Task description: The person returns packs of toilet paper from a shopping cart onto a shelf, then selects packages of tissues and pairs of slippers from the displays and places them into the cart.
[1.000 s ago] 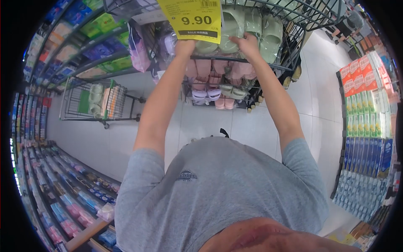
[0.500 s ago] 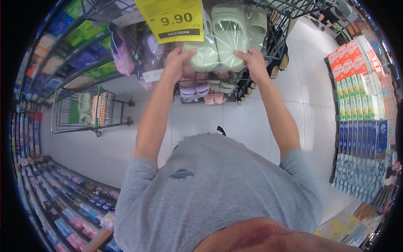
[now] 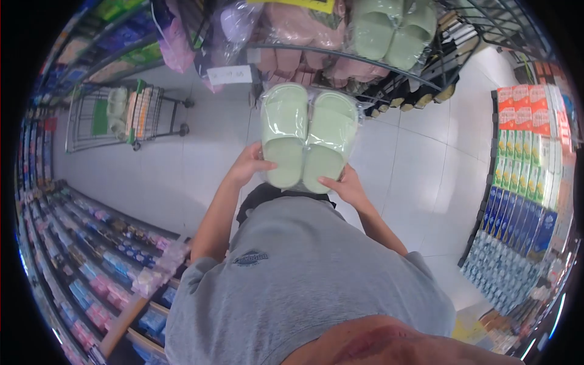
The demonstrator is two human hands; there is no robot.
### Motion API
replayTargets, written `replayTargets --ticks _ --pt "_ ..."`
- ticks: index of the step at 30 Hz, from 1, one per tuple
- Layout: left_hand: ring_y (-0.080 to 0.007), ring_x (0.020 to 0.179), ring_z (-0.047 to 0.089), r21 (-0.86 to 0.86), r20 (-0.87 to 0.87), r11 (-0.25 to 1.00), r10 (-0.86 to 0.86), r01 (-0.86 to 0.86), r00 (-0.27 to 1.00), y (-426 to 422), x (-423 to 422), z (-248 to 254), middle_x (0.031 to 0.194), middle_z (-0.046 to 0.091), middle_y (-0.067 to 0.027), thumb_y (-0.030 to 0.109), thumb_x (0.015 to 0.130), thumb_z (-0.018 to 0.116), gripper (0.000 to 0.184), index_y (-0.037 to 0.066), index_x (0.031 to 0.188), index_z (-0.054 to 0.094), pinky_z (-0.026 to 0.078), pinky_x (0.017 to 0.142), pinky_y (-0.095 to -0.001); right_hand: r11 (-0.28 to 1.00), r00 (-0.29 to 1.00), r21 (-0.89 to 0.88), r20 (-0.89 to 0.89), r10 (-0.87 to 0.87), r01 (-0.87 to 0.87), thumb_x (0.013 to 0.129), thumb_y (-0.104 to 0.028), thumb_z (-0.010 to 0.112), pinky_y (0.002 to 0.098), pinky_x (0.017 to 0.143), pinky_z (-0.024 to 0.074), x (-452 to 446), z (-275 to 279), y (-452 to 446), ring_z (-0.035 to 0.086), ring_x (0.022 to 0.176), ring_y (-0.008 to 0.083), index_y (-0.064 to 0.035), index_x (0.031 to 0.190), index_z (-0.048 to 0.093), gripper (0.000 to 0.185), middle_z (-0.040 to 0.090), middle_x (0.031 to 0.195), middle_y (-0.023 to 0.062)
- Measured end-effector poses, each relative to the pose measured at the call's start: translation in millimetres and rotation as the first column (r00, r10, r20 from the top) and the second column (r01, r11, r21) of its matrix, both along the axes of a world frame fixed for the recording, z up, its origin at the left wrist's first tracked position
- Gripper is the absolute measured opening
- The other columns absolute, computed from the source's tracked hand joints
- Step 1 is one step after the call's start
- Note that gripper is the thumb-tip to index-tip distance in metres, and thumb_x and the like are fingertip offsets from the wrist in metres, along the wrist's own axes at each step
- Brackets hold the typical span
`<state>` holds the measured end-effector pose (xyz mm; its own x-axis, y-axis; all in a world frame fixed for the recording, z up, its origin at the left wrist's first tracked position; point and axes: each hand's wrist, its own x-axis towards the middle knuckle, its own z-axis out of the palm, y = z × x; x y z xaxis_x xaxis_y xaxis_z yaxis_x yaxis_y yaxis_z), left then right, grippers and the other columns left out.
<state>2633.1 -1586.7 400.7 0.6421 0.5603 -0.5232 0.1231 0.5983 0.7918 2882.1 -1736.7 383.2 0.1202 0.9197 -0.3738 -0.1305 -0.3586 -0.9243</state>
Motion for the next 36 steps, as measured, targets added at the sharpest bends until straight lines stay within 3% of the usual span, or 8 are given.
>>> replayTargets --ticks 10,14,17,20,22,30,32,36 --pt "-0.0174 0.104 0.058 -0.127 0.043 0.949 0.297 -0.29 0.954 -28.8 -154.6 -9.4 0.115 0.059 -0.0095 0.0 0.07 0.068 0.06 -0.002 0.126 0.046 0.043 0.095 -0.0312 0.769 0.773 -0.157 0.054 0.633 -0.619 0.073 -0.026 0.077 0.0332 0.092 0.0456 -97.2 -10.6 100.1 0.058 0.105 0.0224 0.0029 0.124 0.049 0.065 0.06 0.115 0.0146" --pt "-0.0164 0.101 0.06 -0.135 0.107 0.892 0.446 -0.432 0.889 -29.8 -227.1 -18.5 0.111 0.061 -0.0083 -0.003 0.07 0.067 0.058 -0.002 0.125 0.046 0.047 0.091 -0.03 0.739 0.741 -0.062 -0.009 0.672 -0.671 0.074 -0.022 0.077 0.0335 0.091 0.0456 -170.2 -6.4 135.6 0.058 0.104 0.0214 0.0029 0.123 0.049 0.062 0.061 0.114 0.0146" --pt "-0.0162 0.1 0.06 -0.03 0.143 0.817 0.574 -0.577 0.806 -34.6 -300.8 -23.1 0.111 0.061 -0.0075 -0.003 0.07 0.067 0.058 0.0 0.124 0.047 0.047 0.089 -0.0301 0.707 0.7 -0.076 0.106 0.706 -0.703 0.074 -0.02 0.077 0.0335 0.09 0.0456 -254.9 -20.1 166.5 0.058 0.104 0.0209 0.0036 0.122 0.049 0.061 0.061 0.113 0.0151" --pt "-0.0163 0.099 0.06 0.016 0.05 0.74 0.671 -0.673 0.74 -48.1 -362.1 -20.8 0.109 0.061 -0.0068 -0.002 0.07 0.067 0.056 0.001 0.123 0.048 0.047 0.088 -0.0304 0.675 0.67 -0.04 0.096 0.736 -0.736 0.073 -0.019 0.076 0.0335 0.089 0.0461 -328.8 -20.8 182.9 0.059 0.103 0.0217 0.0046 0.121 0.049 0.06 0.061 0.113 0.0159" --pt "-0.0202 0.102 0.059 -0.001 -0.043 0.692 0.721 -0.722 0.691 -55.2 -403.2 -15.3 0.112 0.061 -0.0108 -0.001 0.069 0.067 0.056 -0.002 0.123 0.049 0.045 0.091 -0.0326 0.616 0.611 -0.03 0.096 0.786 -0.787 0.073 -0.018 0.076 0.0333 0.089 0.0463 -377.9 -24.0 198.3 0.059 0.102 0.0223 0.0051 0.121 0.049 0.059 0.061 0.112 0.0158" --pt "-0.02 0.102 0.058 -0.096 0.015 0.445 0.895 -0.891 0.445 -59.9 -507.5 -38.4 0.109 0.061 -0.0107 -0.002 0.072 0.065 0.05 -0.003 0.121 0.05 0.046 0.089 -0.0319 0.487 0.479 -0.01 0.172 0.861 -0.873 0.073 -0.016 0.076 0.0323 0.084 0.0487 -513.3 -30.5 250.4 0.063 0.094 0.0218 0.0085 0.114 0.052 0.053 0.064 0.103 0.0179" --pt "-0.0196 0.101 0.058 -0.114 0.013 0.419 0.907 -0.901 0.42 -49.0 -525.6 -43.8 0.109 0.062 -0.0106 -0.002 0.073 0.064 0.049 -0.004 0.119 0.051 0.046 0.089 -0.0319 0.526 0.501 -0.11 0.191 0.844 -0.844 0.073 -0.016 0.076 0.0311 0.081 0.0498 -528.6 -19.0 266.5 0.063 0.092 0.0203 0.0086 0.112 0.053 0.052 0.064 0.102 0.0181" --pt "-0.018 0.092 0.063 -0.174 0.024 0.443 0.895 -0.88 0.446 4.0 -539.6 -45.8 0.102 0.065 -0.0088 -0.001 0.074 0.064 0.039 -0.002 0.111 0.055 0.048 0.085 -0.032 0.627 0.617 -0.053 0.128 0.776 -0.777 0.073 -0.015 0.076 0.0315 0.078 0.0506 -543.8 -29.7 304.1 0.064 0.088 0.0191 0.0069 0.112 0.054 0.049 0.065 0.1 0.0138"
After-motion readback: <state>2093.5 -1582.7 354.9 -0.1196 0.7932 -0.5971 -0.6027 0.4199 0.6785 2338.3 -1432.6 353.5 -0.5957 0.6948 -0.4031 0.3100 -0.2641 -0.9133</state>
